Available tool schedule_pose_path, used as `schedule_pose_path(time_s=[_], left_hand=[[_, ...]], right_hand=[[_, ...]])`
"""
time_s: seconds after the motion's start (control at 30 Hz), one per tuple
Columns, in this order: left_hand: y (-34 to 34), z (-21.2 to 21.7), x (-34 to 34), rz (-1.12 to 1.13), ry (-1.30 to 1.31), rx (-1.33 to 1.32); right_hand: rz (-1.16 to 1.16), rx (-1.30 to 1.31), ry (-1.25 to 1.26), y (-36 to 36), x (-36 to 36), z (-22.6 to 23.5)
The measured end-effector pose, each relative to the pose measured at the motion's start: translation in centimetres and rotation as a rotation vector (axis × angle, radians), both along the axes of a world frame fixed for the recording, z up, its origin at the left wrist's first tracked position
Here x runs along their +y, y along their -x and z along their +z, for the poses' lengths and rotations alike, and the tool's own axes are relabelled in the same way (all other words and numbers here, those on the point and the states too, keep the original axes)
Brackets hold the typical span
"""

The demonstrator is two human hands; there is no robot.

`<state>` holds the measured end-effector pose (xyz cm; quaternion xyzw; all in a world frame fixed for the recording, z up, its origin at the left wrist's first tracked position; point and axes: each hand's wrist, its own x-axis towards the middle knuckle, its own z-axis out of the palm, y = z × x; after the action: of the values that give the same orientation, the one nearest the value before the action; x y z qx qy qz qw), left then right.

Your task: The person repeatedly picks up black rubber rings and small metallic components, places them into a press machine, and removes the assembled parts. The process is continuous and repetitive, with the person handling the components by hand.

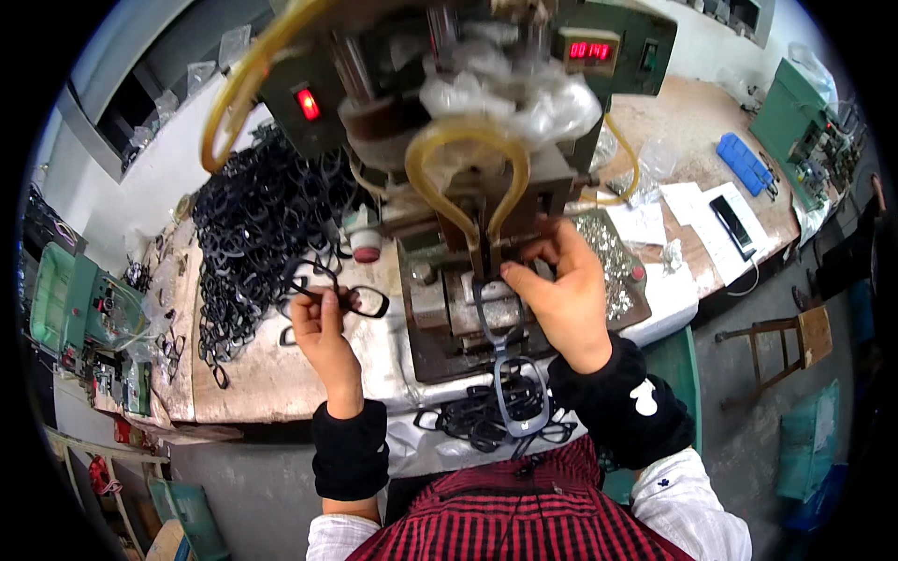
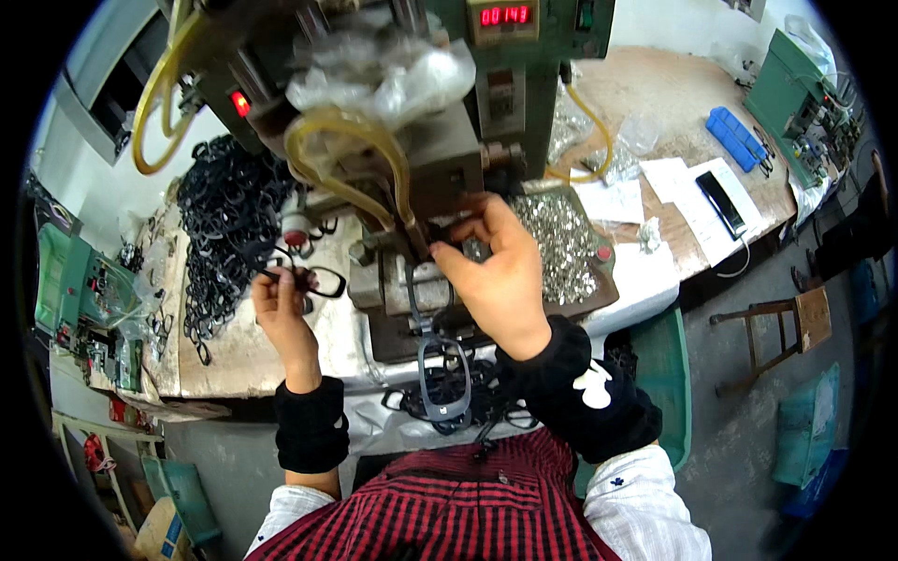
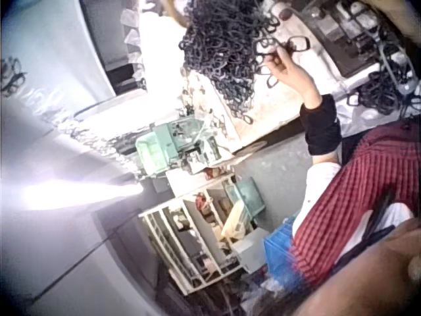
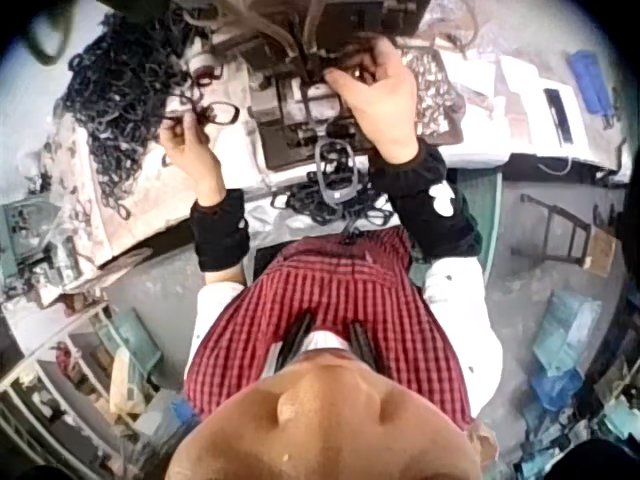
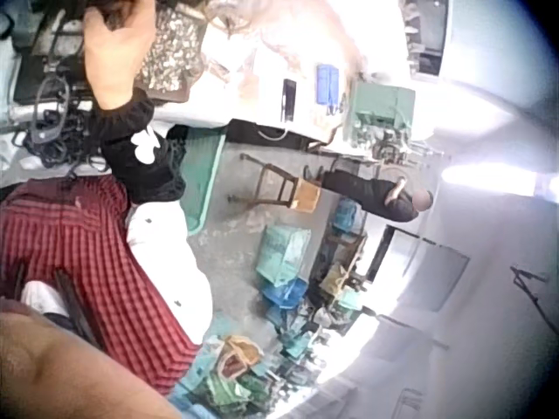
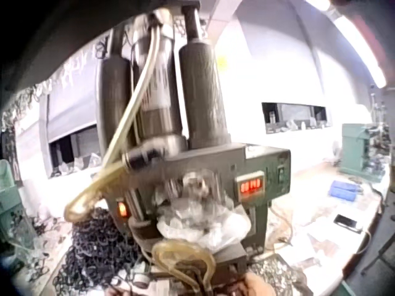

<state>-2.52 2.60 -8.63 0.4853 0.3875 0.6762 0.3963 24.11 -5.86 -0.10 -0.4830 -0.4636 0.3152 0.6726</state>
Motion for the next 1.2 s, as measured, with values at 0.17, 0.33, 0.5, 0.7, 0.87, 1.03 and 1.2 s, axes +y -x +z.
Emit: schedule_pose_path(time_s=[0.17,0.33,0.5,0.7,0.87,1.03,1.2], left_hand=[[-4.6,11.4,-3.7,-0.312,-0.595,-0.106],[-6.6,13.8,-2.6,-0.208,-0.546,-0.025],[-6.5,9.9,-4.1,-0.424,-0.871,0.340],[-8.8,8.8,-4.9,-0.405,-1.279,0.829],[-8.6,8.3,-4.5,-0.379,-1.247,0.797],[-8.6,7.5,-5.3,-0.371,-1.204,0.736],[-3.1,6.9,-9.3,-0.203,-0.915,0.910]], right_hand=[[0.046,0.134,0.089,0.6,-0.6,1.0],[0.062,0.376,0.103,2.1,-1.4,2.1],[0.103,-0.175,0.044,-1.3,-3.1,1.1],[-0.503,-1.073,0.212,-8.8,-3.2,-7.9],[-0.525,-1.019,0.130,-8.7,-2.8,-9.4],[-0.339,-1.183,-0.071,-7.7,-2.0,-7.5],[-0.366,-0.774,0.113,-8.4,-2.4,-6.8]])
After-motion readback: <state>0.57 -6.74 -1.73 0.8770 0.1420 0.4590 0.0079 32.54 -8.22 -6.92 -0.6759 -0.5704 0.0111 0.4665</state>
